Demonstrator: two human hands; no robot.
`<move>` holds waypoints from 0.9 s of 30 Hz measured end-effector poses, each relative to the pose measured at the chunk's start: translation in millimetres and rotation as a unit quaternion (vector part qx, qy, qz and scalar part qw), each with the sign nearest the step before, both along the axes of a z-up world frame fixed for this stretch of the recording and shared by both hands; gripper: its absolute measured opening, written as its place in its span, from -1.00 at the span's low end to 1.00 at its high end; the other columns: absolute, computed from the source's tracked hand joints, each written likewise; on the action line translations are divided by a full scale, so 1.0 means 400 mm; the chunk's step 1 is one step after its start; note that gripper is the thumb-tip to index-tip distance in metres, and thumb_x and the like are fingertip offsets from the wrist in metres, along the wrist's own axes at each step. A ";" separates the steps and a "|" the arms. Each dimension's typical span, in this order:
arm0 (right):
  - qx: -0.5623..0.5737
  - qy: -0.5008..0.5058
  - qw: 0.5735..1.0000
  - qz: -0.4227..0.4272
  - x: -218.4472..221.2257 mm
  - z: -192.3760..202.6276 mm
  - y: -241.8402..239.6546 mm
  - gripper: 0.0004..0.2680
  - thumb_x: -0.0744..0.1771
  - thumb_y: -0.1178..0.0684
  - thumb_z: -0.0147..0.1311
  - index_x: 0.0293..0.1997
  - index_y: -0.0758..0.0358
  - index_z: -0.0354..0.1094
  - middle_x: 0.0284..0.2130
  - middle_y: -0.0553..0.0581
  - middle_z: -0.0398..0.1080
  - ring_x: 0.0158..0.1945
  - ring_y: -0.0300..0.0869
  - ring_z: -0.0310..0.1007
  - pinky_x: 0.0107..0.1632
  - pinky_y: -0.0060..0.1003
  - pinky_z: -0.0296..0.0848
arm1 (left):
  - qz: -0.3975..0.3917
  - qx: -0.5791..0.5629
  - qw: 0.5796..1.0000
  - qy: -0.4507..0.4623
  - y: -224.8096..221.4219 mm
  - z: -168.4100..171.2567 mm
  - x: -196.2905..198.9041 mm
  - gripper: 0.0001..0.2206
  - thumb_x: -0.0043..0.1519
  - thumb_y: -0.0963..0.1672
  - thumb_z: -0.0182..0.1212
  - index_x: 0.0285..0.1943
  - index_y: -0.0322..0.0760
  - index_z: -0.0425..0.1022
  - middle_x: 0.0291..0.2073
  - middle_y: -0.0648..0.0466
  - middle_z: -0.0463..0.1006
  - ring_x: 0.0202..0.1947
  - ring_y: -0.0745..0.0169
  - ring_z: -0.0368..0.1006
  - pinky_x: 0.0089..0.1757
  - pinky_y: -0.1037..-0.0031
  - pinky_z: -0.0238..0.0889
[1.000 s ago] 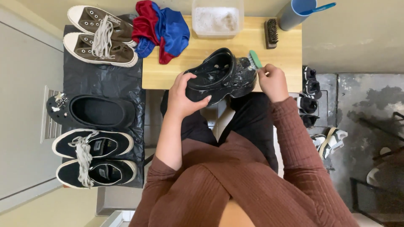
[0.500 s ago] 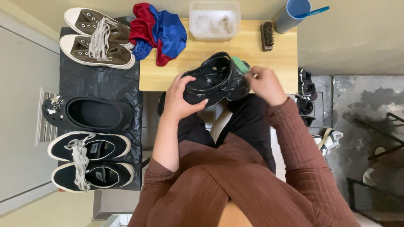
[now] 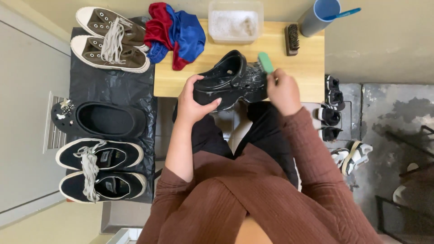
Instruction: Brushing the exterior and sole of a black shoe with a small brush and soapy water to clean it.
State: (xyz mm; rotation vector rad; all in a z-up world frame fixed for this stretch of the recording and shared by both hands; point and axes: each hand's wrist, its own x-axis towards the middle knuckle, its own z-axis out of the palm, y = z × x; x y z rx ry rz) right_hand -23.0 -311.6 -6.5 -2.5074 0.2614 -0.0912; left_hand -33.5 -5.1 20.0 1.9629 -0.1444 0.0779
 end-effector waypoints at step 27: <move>0.076 -0.168 0.970 0.156 -0.105 0.112 0.207 -0.91 0.35 0.06 0.21 -0.35 0.08 0.46 -0.53 0.21 0.50 -0.30 0.17 0.56 -0.31 0.01 0.48 | 0.012 -0.070 0.989 0.126 -0.010 0.071 -0.018 -0.12 -0.24 0.00 0.74 0.28 -0.03 0.27 0.12 -0.25 0.51 0.11 -0.29 0.50 0.04 0.11 0.48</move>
